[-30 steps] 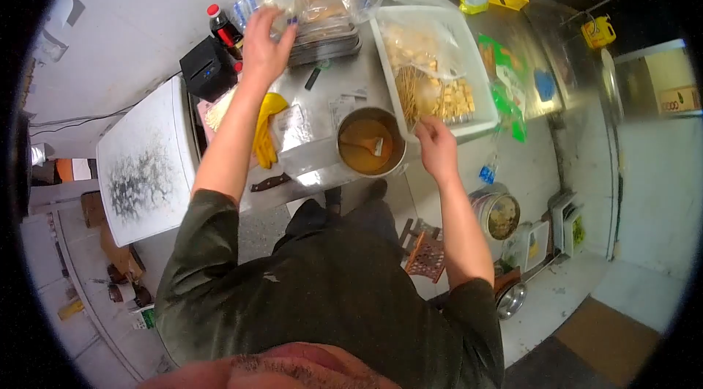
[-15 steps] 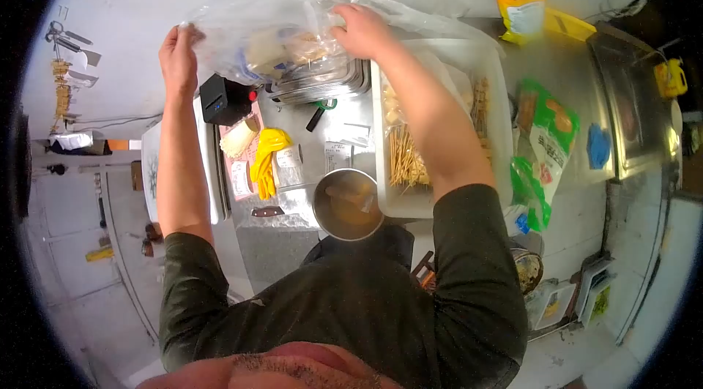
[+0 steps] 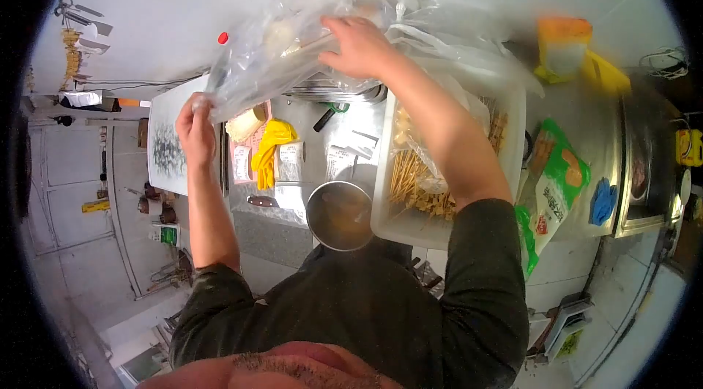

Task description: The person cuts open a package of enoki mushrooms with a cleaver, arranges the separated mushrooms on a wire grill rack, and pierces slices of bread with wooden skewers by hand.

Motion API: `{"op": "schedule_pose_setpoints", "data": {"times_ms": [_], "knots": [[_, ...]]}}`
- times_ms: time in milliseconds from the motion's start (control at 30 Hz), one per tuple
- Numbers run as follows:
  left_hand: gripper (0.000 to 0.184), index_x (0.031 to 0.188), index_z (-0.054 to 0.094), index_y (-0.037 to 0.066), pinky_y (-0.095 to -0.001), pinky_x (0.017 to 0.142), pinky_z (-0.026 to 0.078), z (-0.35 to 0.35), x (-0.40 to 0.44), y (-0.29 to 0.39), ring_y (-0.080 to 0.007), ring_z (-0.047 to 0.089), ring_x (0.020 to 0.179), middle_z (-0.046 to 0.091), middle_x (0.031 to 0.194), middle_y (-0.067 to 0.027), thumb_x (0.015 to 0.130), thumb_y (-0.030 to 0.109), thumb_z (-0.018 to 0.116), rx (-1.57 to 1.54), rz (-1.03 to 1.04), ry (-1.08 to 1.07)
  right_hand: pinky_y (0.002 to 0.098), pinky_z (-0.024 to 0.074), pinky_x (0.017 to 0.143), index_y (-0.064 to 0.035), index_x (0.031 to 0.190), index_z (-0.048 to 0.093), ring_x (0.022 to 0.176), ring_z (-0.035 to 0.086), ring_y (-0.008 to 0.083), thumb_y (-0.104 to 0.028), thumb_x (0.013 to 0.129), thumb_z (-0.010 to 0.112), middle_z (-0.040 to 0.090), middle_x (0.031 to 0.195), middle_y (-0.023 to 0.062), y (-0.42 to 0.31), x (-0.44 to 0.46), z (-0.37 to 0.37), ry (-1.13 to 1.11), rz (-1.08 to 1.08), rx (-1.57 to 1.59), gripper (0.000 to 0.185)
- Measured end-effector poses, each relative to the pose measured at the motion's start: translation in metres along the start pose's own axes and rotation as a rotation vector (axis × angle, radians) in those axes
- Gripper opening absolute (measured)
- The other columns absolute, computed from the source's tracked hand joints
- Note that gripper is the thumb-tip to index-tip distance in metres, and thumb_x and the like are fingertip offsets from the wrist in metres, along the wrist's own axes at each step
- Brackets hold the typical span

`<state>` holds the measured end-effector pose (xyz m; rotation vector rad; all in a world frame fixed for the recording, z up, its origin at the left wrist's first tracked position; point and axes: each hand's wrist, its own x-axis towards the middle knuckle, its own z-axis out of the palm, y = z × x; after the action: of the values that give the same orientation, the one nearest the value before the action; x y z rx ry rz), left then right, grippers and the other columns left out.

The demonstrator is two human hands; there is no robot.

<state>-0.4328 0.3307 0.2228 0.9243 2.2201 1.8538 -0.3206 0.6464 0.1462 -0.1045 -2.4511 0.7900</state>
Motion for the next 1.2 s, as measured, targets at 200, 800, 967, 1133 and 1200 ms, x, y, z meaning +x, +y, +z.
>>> {"op": "schedule_pose_setpoints", "data": {"times_ms": [200,800,967,1133,1200], "knots": [[0.012,0.095,0.061,-0.002,-0.0331,0.094,0.043,-0.002,-0.045,0.001,-0.0206,0.057,0.104,0.058,0.114,-0.0139,0.088,-0.002,0.052,-0.275,0.018,0.015,0.0417,0.0469,0.09,-0.0073,0.107,0.065,0.1,0.06,0.0365,-0.026,0.084,0.054,0.063,0.111,0.0209,-0.031,0.004,0.03,-0.55,0.064,0.341,0.032],[0.044,0.111,0.058,-0.004,-0.0333,0.088,0.046,0.057,-0.034,-0.058,-0.0201,0.059,0.1,0.063,0.103,-0.0133,0.082,0.027,0.071,-0.179,-0.326,0.2,0.0491,0.0294,0.109,-0.0072,0.144,0.032,0.125,0.041,0.0431,-0.056,0.069,0.073,0.043,0.134,0.0288,0.039,0.076,0.093,-0.385,-0.051,-0.462,0.099],[0.062,0.112,0.059,-0.006,-0.0312,0.081,0.047,0.037,0.074,-0.156,-0.0191,0.059,0.087,0.063,0.091,-0.0119,0.079,0.044,0.071,0.025,-0.445,0.225,0.0533,0.0284,0.109,-0.013,0.144,0.035,0.133,0.036,0.0375,-0.057,0.064,0.071,0.037,0.143,0.0228,0.024,0.08,0.078,-0.523,0.064,-0.5,0.098],[0.041,0.106,0.063,-0.003,-0.0318,0.078,0.047,0.045,0.076,-0.17,-0.0188,0.059,0.089,0.063,0.096,-0.0114,0.088,0.033,0.059,-0.196,-0.46,0.158,0.0509,0.0295,0.109,-0.01,0.144,0.036,0.132,0.037,0.0366,-0.053,0.067,0.071,0.038,0.142,0.0222,0.038,0.079,0.068,-0.54,-0.024,-0.49,0.095],[0.034,0.104,0.064,-0.001,-0.0322,0.078,0.047,0.046,0.066,-0.167,-0.0189,0.059,0.088,0.064,0.096,-0.0103,0.091,0.029,0.052,-0.508,-0.46,0.184,0.0503,0.0298,0.109,-0.0098,0.144,0.036,0.132,0.038,0.0363,-0.052,0.068,0.071,0.039,0.142,0.0221,0.043,0.083,0.061,-0.551,-0.014,-0.482,0.094]]}}
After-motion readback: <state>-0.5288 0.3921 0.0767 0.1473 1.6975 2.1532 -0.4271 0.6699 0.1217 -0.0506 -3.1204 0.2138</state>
